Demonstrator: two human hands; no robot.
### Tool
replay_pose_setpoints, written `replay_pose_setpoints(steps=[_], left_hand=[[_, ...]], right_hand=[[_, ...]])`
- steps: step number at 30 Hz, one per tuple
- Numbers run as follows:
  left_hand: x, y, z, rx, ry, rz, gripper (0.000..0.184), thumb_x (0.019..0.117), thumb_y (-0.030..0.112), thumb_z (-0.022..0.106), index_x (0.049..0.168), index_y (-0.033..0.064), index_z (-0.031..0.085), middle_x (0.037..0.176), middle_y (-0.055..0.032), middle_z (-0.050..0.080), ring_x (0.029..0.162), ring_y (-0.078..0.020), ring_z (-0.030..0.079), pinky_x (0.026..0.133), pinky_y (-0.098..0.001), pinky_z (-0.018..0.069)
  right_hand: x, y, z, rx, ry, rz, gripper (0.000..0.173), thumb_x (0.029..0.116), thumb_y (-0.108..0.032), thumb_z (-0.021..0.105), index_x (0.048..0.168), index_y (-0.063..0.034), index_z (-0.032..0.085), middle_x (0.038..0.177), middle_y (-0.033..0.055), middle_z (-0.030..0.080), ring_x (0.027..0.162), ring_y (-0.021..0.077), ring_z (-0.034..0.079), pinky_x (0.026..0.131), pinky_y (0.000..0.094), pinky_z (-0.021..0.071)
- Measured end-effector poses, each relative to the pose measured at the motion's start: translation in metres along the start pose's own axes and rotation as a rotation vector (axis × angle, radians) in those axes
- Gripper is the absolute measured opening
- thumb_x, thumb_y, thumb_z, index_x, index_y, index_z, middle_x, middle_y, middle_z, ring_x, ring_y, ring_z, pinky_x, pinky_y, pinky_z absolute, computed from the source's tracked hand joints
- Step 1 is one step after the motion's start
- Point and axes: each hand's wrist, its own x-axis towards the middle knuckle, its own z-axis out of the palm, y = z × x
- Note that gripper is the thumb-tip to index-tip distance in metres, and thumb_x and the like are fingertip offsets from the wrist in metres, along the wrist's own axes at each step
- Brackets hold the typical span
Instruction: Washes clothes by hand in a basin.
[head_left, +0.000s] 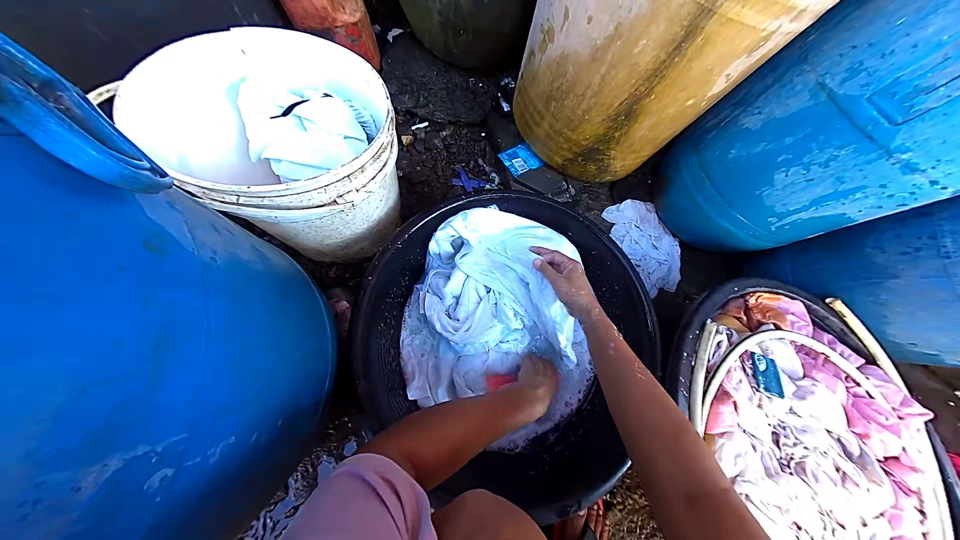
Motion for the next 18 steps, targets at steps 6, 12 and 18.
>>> replay_pose_setpoints(steps=[6,12,18], left_hand=[[-0.077,-0.022,-0.098,-0.146,0.228,0.223,0.043,0.0906,0.017,0.075,0.126,-0.0034,0.062,0.118,-0.0276,0.067,0.114,-0.0466,0.064,0.095,-0.0683,0.0472],[-0.015,-0.050,-0.101,0.010,1.093,0.460,0.037,0.0861,0.003,0.071,0.124,0.0024,0.070,0.127,-0.0223,0.067,0.126,-0.0409,0.060,0.110,-0.0629,0.0373],[0.014,-0.088,-0.121,-0.039,1.213,0.278,0.039,0.0786,0.005,0.079,0.117,0.0035,0.073,0.121,-0.0214,0.070,0.120,-0.0429,0.062,0.101,-0.0650,0.0426]], right_hand=[[-0.006,0.025,-0.002,0.496,0.021,0.114,0.035,0.1069,-0.004,0.039,0.140,-0.0033,0.052,0.123,0.0059,0.064,0.103,0.0089,0.062,0.093,0.0306,0.0517],[-0.027,0.040,0.012,1.067,0.161,0.210,0.045,0.1098,-0.020,0.019,0.094,-0.0134,0.060,0.074,-0.0029,0.069,0.069,0.0046,0.067,0.065,0.0227,0.0567],[-0.026,0.043,0.020,1.076,0.121,0.207,0.035,0.1090,-0.008,0.028,0.133,-0.0099,0.053,0.113,0.0026,0.069,0.102,0.0092,0.067,0.090,0.0268,0.0558]])
